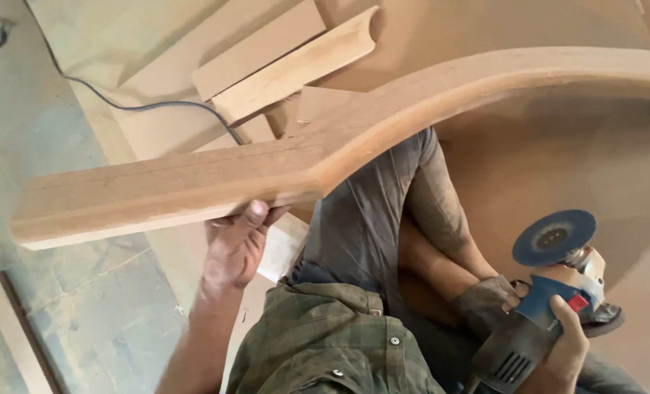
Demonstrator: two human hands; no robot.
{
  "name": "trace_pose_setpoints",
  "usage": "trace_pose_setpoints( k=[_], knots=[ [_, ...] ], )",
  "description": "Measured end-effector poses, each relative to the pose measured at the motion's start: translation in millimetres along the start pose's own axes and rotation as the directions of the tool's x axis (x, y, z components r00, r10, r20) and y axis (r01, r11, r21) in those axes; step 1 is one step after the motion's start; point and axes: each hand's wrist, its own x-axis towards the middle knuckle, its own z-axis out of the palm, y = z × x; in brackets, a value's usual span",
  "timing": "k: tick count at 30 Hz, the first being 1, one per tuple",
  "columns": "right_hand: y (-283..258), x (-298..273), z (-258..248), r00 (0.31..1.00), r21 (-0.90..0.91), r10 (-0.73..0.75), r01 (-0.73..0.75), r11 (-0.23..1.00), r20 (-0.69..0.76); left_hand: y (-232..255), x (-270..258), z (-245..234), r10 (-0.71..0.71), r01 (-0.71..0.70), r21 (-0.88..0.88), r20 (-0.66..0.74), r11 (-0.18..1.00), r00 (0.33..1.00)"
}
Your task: The person sands a curved wooden furniture component using a handheld power sander, holding the wood steady with one hand while moving the sander along the edges and surface.
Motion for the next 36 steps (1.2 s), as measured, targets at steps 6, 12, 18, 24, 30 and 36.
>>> trace_pose_setpoints(
  k=[6,12,18,24,30,36],
  knots=[
    [-5.1,-8.7,13.6,0.999,0.002,0.017,-0.017,1.0,-0.038,-1.2,-0.9,0.2,-0.022,0.022,0.054,0.002,0.998,1.0],
    [-6.4,-14.2,25.8,1.0,-0.008,-0.006,0.005,1.0,-0.03,-5.1,-0.8,-0.2,-0.011,0.011,0.091,-0.009,0.996,1.0],
    [-9.0,-19.5,37.1,0.993,-0.02,0.026,-0.028,0.999,-0.116,-13.4,-4.5,-15.3,-0.006,0.005,0.023,0.036,1.0,0.999],
    [1.6,-3.5,12.9,0.994,-0.03,0.05,-0.053,0.998,-0.097,-24.6,-15.7,-35.0,-0.067,0.066,0.045,0.004,0.997,0.998],
    [8.4,11.3,-8.3,0.999,0.03,0.047,-0.046,0.998,-0.002,-56.0,-35.4,-77.7,-0.066,0.052,-0.164,-0.081,0.985,0.995],
    [11.5,11.2,-9.8,1.0,0.042,0.019,-0.019,0.999,0.006,-54.3,-40.2,-67.9,-0.22,0.249,0.015,-0.416,0.968,0.882]
  ],
)
